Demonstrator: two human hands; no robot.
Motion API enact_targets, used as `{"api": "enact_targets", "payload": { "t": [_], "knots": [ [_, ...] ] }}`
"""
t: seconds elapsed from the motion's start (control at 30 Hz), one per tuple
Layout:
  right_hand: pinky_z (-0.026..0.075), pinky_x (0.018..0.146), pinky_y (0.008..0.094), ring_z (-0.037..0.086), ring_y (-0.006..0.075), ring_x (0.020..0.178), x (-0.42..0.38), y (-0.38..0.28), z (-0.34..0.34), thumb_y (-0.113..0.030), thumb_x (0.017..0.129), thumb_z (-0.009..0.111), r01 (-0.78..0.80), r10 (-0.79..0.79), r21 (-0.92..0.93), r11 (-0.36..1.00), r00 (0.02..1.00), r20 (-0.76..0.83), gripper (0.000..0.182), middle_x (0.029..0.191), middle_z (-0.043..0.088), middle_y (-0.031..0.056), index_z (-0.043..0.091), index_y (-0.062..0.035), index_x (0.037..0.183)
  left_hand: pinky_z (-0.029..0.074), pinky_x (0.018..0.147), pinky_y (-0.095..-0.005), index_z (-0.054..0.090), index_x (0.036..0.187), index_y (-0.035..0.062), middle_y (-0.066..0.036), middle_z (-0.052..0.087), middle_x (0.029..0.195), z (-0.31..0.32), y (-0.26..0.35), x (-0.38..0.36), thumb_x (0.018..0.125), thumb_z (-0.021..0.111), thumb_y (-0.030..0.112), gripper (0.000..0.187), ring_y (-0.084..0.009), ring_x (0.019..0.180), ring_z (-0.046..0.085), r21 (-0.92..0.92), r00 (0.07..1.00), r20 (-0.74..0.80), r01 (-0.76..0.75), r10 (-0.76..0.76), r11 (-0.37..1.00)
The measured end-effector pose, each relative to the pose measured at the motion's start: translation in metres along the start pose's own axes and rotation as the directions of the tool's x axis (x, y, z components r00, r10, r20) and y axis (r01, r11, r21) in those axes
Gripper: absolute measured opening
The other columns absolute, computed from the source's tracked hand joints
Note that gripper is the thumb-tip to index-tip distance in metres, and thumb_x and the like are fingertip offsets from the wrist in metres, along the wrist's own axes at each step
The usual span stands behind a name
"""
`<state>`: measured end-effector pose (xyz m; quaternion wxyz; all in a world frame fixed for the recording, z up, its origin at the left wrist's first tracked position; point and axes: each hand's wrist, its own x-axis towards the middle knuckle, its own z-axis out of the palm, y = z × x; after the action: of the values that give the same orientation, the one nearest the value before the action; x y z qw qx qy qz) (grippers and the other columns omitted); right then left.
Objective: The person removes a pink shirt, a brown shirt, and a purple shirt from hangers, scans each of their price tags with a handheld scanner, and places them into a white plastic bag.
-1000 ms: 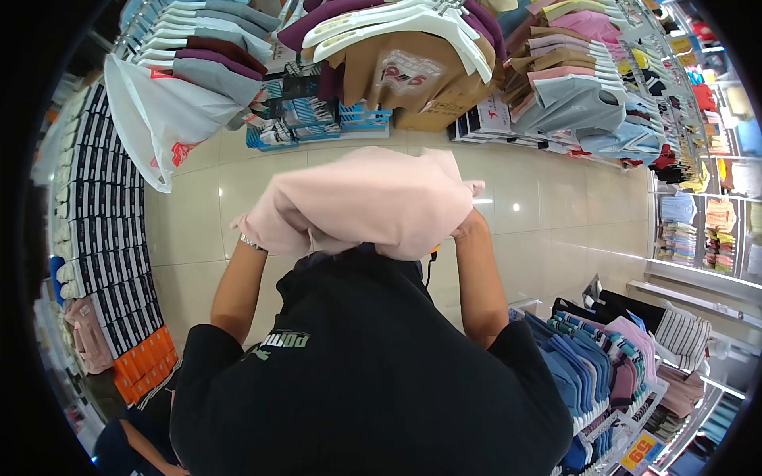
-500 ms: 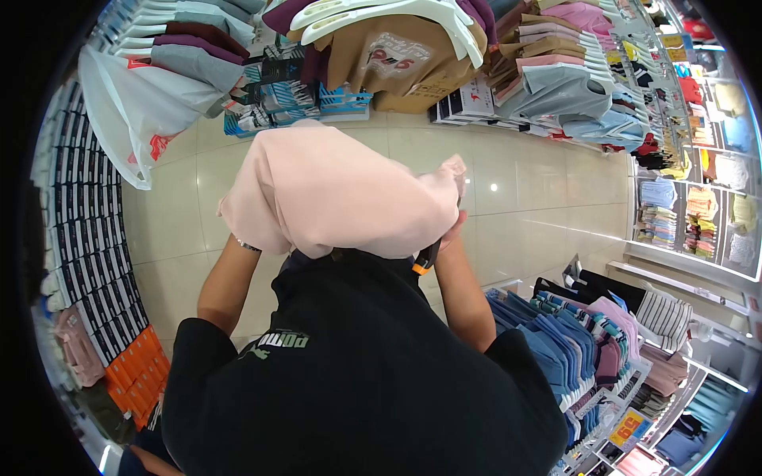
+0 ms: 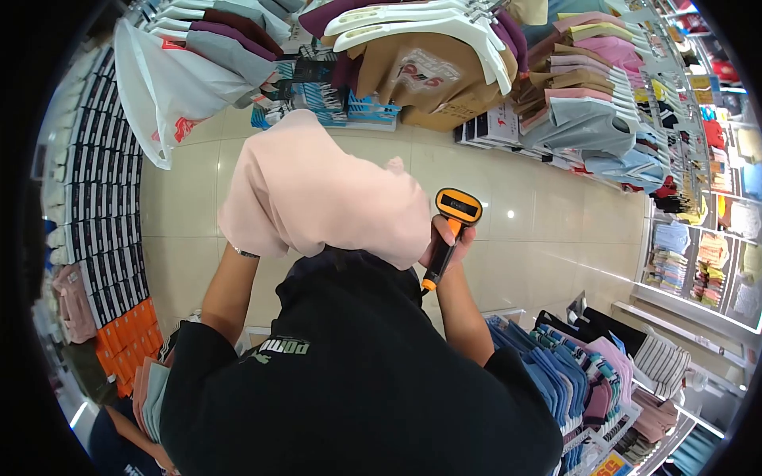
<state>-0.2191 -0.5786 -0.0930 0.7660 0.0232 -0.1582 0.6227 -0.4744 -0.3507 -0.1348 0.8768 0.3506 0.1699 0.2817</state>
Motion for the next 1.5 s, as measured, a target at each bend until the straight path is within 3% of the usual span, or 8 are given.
{"api": "enact_targets", "payload": {
  "t": [0.23,0.4,0.57,0.7,0.73,0.83,1.2,1.5],
  "knots": [
    [0.035,0.113,0.0491,0.049,0.0397,0.130,0.004,-0.031,-0.020,-0.030,0.080,0.071,-0.306,0.292,-0.168,0.937,0.951,-0.104,0.085,0.140,0.046,0.0332,0.032,0.0055,0.147,0.030,0.115,-0.0336,0.034,0.150,0.0134,-0.007,0.033,0.156,0.029,0.022,-0.008,0.088,0.068,0.034,0.073,-0.0212,0.141,0.036,0.236,0.993,0.111,-0.067,0.041,0.969],
    [0.026,0.117,0.0520,0.032,0.0429,0.141,0.002,-0.066,-0.005,-0.042,0.087,0.067,-0.083,0.068,-0.263,0.961,0.995,-0.066,0.090,0.151,0.031,0.0330,0.022,-0.0020,0.153,0.030,0.115,-0.0333,0.033,0.150,0.0125,-0.008,0.032,0.157,0.071,0.047,0.000,0.087,0.068,0.033,0.075,-0.0214,0.141,0.036,0.934,0.926,0.357,-0.349,-0.124,0.076],
    [0.029,0.116,0.0503,0.032,0.0426,0.141,0.012,-0.099,0.021,-0.042,0.090,0.063,-0.064,0.001,-0.495,0.866,0.992,-0.127,0.088,0.154,0.025,0.0326,0.018,-0.0005,0.154,0.031,0.115,-0.0386,0.030,0.151,0.0097,-0.012,0.033,0.156,0.035,0.032,-0.013,0.091,0.060,0.040,0.073,-0.0244,0.141,0.035,0.962,0.970,0.136,-0.080,-0.202,0.263],
    [0.029,0.117,0.0493,0.033,0.0414,0.141,0.013,-0.109,0.035,-0.037,0.093,0.060,-0.117,0.028,-0.512,0.851,0.983,-0.179,0.083,0.155,0.023,0.0312,0.018,0.0013,0.153,0.031,0.115,-0.0503,0.028,0.152,0.0086,-0.014,0.037,0.154,0.004,0.020,-0.013,0.101,0.035,0.052,0.067,-0.0309,0.141,0.037,-0.040,0.986,0.169,0.016,-0.009,0.999],
    [0.030,0.116,0.0492,0.033,0.0412,0.141,0.013,-0.110,0.038,-0.037,0.093,0.059,-0.126,0.018,-0.514,0.848,0.977,-0.211,0.081,0.155,0.023,0.0306,0.019,0.0015,0.153,0.031,0.115,-0.0514,0.030,0.151,0.0087,-0.014,0.038,0.153,0.006,0.019,-0.009,0.102,0.033,0.052,0.066,-0.0317,0.140,0.039,-0.497,0.982,0.183,0.043,0.056,0.867],
    [0.035,0.114,0.0481,0.038,0.0388,0.139,0.015,-0.108,0.047,-0.032,0.096,0.055,-0.134,-0.026,-0.482,0.866,0.950,-0.311,0.074,0.153,0.030,0.0281,0.021,0.0022,0.152,0.033,0.112,-0.0540,0.034,0.149,0.0104,-0.012,0.041,0.151,0.003,0.013,-0.004,0.101,0.031,0.054,0.065,-0.0333,0.139,0.039,-0.531,1.000,0.028,0.023,-0.009,0.847],
    [0.049,0.096,0.0399,0.061,0.0287,0.110,-0.034,-0.134,-0.014,-0.018,0.078,0.075,-0.450,0.373,-0.408,0.794,0.891,-0.257,0.064,0.118,0.064,0.0240,0.051,0.0043,0.133,0.037,0.110,-0.0486,0.031,0.148,-0.0007,-0.017,0.040,0.149,0.050,0.059,-0.003,0.097,0.057,0.040,0.069,-0.0306,0.136,0.043,0.166,0.969,0.232,0.044,-0.082,0.985],
    [0.046,0.102,0.0390,0.060,0.0271,0.112,-0.040,-0.123,-0.018,-0.012,0.072,0.075,-0.578,0.406,-0.285,0.765,0.776,-0.483,0.073,0.121,0.064,0.0208,0.047,0.0047,0.137,0.045,0.095,-0.0307,0.061,0.123,-0.0021,-0.010,0.067,0.115,0.063,0.022,0.017,0.104,0.049,0.032,0.041,-0.0160,0.108,0.058,0.885,0.885,-0.249,0.374,-0.394,0.279]
  ]
}}
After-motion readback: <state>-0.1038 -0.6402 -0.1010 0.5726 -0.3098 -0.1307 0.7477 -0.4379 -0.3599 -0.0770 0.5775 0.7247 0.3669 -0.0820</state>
